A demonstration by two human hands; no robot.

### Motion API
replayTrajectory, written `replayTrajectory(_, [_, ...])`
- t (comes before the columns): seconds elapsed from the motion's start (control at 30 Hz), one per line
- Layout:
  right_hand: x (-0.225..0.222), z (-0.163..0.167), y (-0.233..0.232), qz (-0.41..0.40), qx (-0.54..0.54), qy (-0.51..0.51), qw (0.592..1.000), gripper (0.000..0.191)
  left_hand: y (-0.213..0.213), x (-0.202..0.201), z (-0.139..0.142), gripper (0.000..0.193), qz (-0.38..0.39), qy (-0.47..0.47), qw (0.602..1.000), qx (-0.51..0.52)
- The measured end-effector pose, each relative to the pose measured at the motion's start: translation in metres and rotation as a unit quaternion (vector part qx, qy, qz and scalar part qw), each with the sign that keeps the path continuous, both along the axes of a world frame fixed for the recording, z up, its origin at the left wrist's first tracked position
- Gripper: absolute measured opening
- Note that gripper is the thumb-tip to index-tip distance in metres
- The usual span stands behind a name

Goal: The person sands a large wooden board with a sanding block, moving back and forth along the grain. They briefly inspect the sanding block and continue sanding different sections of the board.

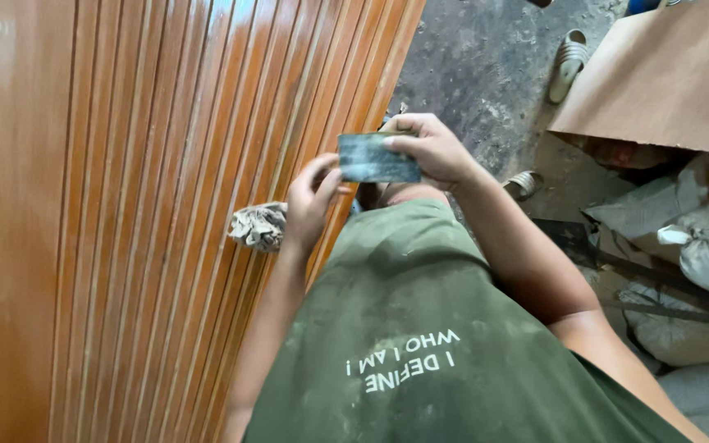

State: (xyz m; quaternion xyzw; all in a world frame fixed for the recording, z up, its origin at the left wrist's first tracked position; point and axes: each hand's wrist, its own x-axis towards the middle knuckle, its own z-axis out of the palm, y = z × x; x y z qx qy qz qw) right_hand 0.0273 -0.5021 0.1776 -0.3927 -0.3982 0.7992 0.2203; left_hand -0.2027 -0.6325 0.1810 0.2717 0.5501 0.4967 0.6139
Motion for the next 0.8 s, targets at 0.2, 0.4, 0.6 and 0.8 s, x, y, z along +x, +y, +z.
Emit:
replayTrajectory(0.2, [-0.014, 0.008, -0.057, -0.110, -0.211, 0.239, 0.942, 0.031, 0.020, 0.012, -0.016, 0.021, -0.035, -0.036, 0.998, 0.044])
replayTrajectory(0.4, [-0.020, -0.006, -0.089, -0.181, -0.188, 0.153, 0.953, 0.035, 0.000, 0.007, -0.039, 0.018, -0.068, 0.016, 0.997, 0.031])
replayTrajectory(0.6, [-0.024, 0.016, -0.104, -0.170, 0.310, -0.105, 0.929, 0.040, -0.012, 0.000, -0.010, 0.017, -0.049, 0.028, 0.998, -0.017])
replayTrajectory(0.8, [-0.026, 0.059, -0.104, -0.069, 0.423, -0.207, 0.879, 0.038, -0.028, 0.001, 0.054, 0.056, -0.003, 0.288, 0.941, 0.176])
